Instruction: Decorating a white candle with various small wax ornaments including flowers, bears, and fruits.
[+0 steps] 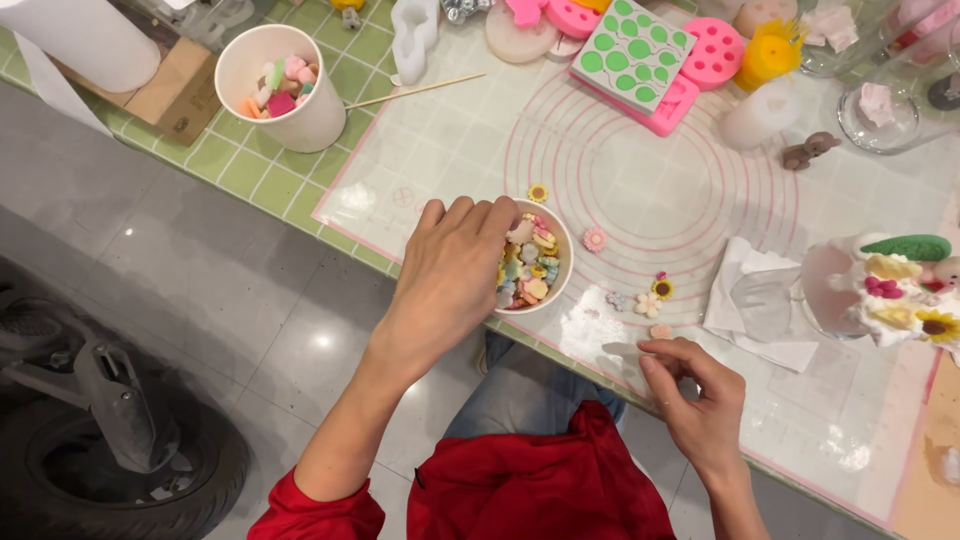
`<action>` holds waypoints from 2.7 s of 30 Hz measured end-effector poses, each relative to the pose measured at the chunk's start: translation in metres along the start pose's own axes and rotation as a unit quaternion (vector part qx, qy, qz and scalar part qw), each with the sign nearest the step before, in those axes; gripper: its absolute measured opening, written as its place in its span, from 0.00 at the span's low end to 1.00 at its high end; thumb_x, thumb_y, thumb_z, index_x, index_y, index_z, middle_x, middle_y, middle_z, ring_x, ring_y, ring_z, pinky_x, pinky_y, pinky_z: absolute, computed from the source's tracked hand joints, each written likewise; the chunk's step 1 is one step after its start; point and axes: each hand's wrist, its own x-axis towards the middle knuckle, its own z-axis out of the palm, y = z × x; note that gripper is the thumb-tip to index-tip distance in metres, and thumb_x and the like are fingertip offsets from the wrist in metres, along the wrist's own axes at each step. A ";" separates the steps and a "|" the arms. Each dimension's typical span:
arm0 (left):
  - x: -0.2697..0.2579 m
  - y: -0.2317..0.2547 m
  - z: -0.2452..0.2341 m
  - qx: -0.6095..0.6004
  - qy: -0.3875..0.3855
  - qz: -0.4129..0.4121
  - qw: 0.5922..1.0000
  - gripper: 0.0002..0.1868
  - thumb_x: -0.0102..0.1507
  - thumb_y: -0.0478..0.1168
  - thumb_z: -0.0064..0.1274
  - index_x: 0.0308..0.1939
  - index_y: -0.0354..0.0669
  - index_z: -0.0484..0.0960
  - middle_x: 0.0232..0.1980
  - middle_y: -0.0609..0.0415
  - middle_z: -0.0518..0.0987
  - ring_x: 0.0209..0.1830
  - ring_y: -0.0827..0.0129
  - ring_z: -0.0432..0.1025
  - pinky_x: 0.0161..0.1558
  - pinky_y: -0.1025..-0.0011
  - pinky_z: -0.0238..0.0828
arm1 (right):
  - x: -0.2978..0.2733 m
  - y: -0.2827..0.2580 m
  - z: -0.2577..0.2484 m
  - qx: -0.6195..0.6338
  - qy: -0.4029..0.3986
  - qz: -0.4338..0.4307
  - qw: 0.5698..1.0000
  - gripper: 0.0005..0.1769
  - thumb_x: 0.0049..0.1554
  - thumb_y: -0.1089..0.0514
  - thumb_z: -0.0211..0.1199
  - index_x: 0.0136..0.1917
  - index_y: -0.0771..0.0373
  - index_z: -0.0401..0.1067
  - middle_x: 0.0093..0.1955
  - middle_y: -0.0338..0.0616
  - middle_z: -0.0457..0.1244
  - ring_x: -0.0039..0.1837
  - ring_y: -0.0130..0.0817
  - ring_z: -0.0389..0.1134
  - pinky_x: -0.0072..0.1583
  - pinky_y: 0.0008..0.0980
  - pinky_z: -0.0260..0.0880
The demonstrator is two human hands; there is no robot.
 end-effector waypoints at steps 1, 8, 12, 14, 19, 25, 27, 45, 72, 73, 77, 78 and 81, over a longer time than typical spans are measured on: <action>0.000 0.001 0.000 -0.001 0.001 -0.004 1.000 0.18 0.54 0.24 0.52 0.48 0.36 0.74 0.39 0.48 0.77 0.42 0.57 0.70 0.47 0.60 0.60 | 0.000 0.001 0.000 0.005 -0.001 -0.004 1.000 0.08 0.57 0.66 0.66 0.52 0.67 0.77 0.40 0.37 0.67 0.36 0.20 0.60 0.41 0.22 0.61; 0.001 0.004 0.006 0.002 0.011 -0.019 1.000 0.20 0.53 0.25 0.51 0.51 0.33 0.75 0.42 0.45 0.78 0.44 0.52 0.70 0.48 0.57 0.64 | 0.000 -0.004 -0.002 0.010 0.001 -0.003 1.000 0.08 0.57 0.67 0.66 0.51 0.67 0.77 0.40 0.37 0.67 0.36 0.20 0.61 0.40 0.22 0.62; -0.001 0.004 0.005 -0.020 0.050 -0.015 0.998 0.15 0.59 0.26 0.52 0.49 0.37 0.75 0.42 0.46 0.79 0.45 0.52 0.73 0.50 0.56 0.66 | -0.004 -0.007 -0.007 0.009 0.000 0.002 1.000 0.07 0.57 0.67 0.66 0.50 0.67 0.77 0.35 0.37 0.64 0.36 0.21 0.59 0.40 0.22 0.60; -0.003 0.005 0.003 -0.038 0.072 -0.020 0.996 0.12 0.62 0.26 0.53 0.48 0.38 0.75 0.43 0.47 0.79 0.45 0.52 0.74 0.51 0.57 0.67 | -0.008 -0.007 -0.011 0.008 0.000 0.004 1.000 0.06 0.57 0.68 0.66 0.50 0.67 0.77 0.33 0.36 0.63 0.35 0.21 0.59 0.40 0.22 0.59; -0.007 0.002 -0.008 -0.106 0.094 -0.084 0.986 0.15 0.61 0.26 0.57 0.49 0.38 0.74 0.42 0.49 0.81 0.45 0.54 0.75 0.49 0.59 0.68 | -0.013 -0.006 -0.016 0.009 0.011 -0.018 1.000 0.06 0.57 0.68 0.65 0.50 0.67 0.77 0.35 0.36 0.63 0.37 0.21 0.60 0.42 0.22 0.61; -0.001 0.011 -0.019 -0.061 -0.095 -0.095 0.989 0.20 0.57 0.26 0.57 0.53 0.43 0.77 0.39 0.46 0.81 0.45 0.54 0.73 0.52 0.59 0.65 | -0.013 0.000 -0.018 0.009 0.010 -0.003 1.000 0.06 0.58 0.68 0.64 0.50 0.68 0.76 0.35 0.36 0.63 0.36 0.21 0.58 0.41 0.23 0.59; -0.002 0.006 -0.008 -0.056 -0.067 -0.025 0.996 0.25 0.52 0.26 0.58 0.54 0.39 0.76 0.46 0.43 0.80 0.50 0.52 0.72 0.51 0.59 0.64 | -0.013 0.001 -0.017 0.011 0.007 -0.001 1.000 0.06 0.58 0.68 0.64 0.50 0.68 0.76 0.35 0.36 0.63 0.36 0.21 0.58 0.40 0.23 0.58; 0.020 -0.021 -0.005 -0.114 -0.205 0.113 0.966 0.26 0.49 0.25 0.56 0.52 0.39 0.75 0.39 0.47 0.81 0.47 0.48 0.73 0.55 0.58 0.66 | -0.018 0.017 -0.013 0.016 0.030 0.022 0.999 0.06 0.59 0.70 0.64 0.52 0.69 0.76 0.37 0.35 0.63 0.37 0.17 0.57 0.38 0.20 0.54; 0.035 -0.027 -0.017 -0.137 -0.152 0.110 0.973 0.24 0.51 0.25 0.55 0.51 0.37 0.74 0.46 0.45 0.81 0.47 0.46 0.75 0.46 0.54 0.70 | -0.019 0.020 -0.013 0.014 0.019 0.036 0.999 0.06 0.59 0.71 0.63 0.51 0.70 0.76 0.37 0.36 0.64 0.36 0.19 0.59 0.38 0.20 0.55; 0.037 -0.027 -0.021 -0.136 -0.146 0.088 0.976 0.22 0.53 0.25 0.54 0.50 0.37 0.73 0.44 0.47 0.81 0.47 0.47 0.75 0.47 0.55 0.70 | -0.018 0.020 -0.013 0.015 0.017 0.035 0.999 0.06 0.59 0.71 0.63 0.51 0.70 0.76 0.37 0.37 0.64 0.36 0.19 0.59 0.38 0.20 0.56; 0.032 -0.032 -0.016 -0.154 -0.087 0.131 0.975 0.18 0.58 0.25 0.54 0.51 0.38 0.72 0.46 0.48 0.80 0.50 0.49 0.75 0.52 0.57 0.70 | -0.012 0.011 -0.012 0.009 0.006 0.033 0.999 0.07 0.57 0.70 0.64 0.51 0.70 0.76 0.37 0.38 0.65 0.36 0.20 0.61 0.39 0.21 0.58; 0.031 -0.033 -0.013 -0.127 -0.086 0.141 0.978 0.22 0.54 0.25 0.52 0.53 0.37 0.72 0.46 0.46 0.79 0.50 0.49 0.75 0.51 0.57 0.70 | -0.009 0.009 -0.011 -0.003 0.000 0.013 1.000 0.07 0.57 0.70 0.65 0.50 0.70 0.76 0.37 0.38 0.65 0.37 0.21 0.61 0.40 0.21 0.59; 0.030 -0.033 -0.016 -0.127 -0.127 0.123 0.976 0.25 0.53 0.24 0.51 0.55 0.39 0.73 0.44 0.47 0.80 0.47 0.51 0.75 0.48 0.58 0.69 | 0.001 -0.002 -0.008 -0.026 -0.013 -0.028 0.999 0.07 0.56 0.70 0.66 0.49 0.69 0.76 0.37 0.39 0.66 0.37 0.23 0.63 0.42 0.22 0.62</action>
